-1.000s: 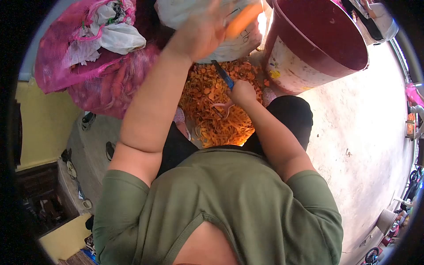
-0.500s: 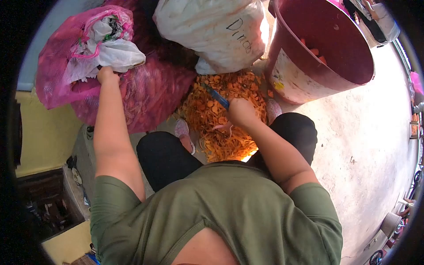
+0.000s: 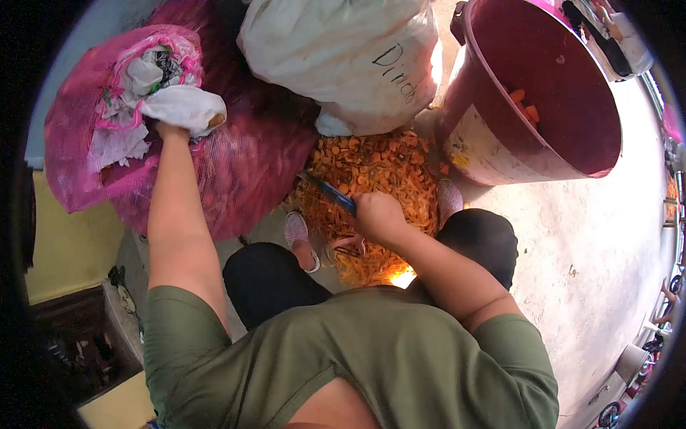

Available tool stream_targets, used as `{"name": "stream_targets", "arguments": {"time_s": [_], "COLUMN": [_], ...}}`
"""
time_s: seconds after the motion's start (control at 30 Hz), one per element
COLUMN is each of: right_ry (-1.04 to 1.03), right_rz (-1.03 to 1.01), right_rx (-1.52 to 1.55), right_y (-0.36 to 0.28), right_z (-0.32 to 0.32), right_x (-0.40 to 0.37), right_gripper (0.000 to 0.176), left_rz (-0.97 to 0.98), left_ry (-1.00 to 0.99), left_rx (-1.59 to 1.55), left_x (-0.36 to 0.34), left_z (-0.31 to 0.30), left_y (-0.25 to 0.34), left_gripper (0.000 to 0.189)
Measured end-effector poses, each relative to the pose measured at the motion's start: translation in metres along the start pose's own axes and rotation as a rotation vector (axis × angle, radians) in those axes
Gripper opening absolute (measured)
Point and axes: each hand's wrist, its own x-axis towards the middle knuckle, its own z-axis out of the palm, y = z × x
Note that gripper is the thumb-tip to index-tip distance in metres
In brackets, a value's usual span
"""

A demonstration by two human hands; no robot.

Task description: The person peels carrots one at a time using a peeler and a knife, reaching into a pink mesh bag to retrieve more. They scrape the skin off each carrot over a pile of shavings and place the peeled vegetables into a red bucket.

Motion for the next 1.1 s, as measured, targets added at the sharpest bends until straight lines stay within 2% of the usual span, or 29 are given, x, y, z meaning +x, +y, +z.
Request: {"name": "stream_targets", "arguments": {"time_s": [0.1, 0.2, 0.37, 0.63, 0.77, 0.83, 0.9, 1.0, 1.07, 1.1], "right_ry": [-0.009, -0.001, -0.015, -0.021, -0.016, -0.021, -0.033, -0.054, -0.048, -0.039], "right_rz": [0.004, -0.032, -0.043, -0.070, -0.071, -0.059, -0.041, -0.027, -0.022, -0.018], "right_rx": [0.047, 0.044, 0.036, 0.023, 0.034, 0.038, 0.040, 0.043, 0.043, 0.044], "right_y": [-0.001, -0.005, -0.003, -0.002, -0.003, -0.004, -0.003, -0.001, -0.001, -0.001], "right_z": [-0.001, -0.005, -0.004, 0.002, -0.008, -0.012, -0.016, -0.015, -0.012, -0.009], "right_x": [0.000, -0.004, -0.004, -0.004, -0.004, -0.006, -0.008, -0.010, -0.009, -0.009], "right_gripper": [0.025, 0.023, 0.024, 0.022, 0.022, 0.022, 0.023, 0.024, 0.025, 0.025], "left_rz": [-0.167, -0.169, -0.026, 0.100, 0.197, 0.276, 0.324, 0.392, 0.855, 1.032], "left_ry": [-0.310, -0.423, -0.375, -0.180, -0.283, -0.393, -0.303, 0.195, 0.381, 0.322], "left_rx": [-0.304, -0.421, -0.431, -0.278, -0.244, 0.122, 1.047, 1.075, 0.913, 0.849], "left_x": [0.006, 0.010, 0.018, 0.039, 0.044, 0.038, -0.026, -0.066, -0.062, -0.063], "left_z": [0.011, 0.003, -0.027, -0.024, -0.042, -0.066, -0.088, -0.091, -0.082, -0.066], "left_y": [-0.002, -0.006, -0.005, -0.006, -0.037, -0.061, -0.023, -0.004, 0.022, 0.046], "left_gripper": [0.041, 0.042, 0.043, 0.046, 0.047, 0.048, 0.046, 0.044, 0.043, 0.044]}}
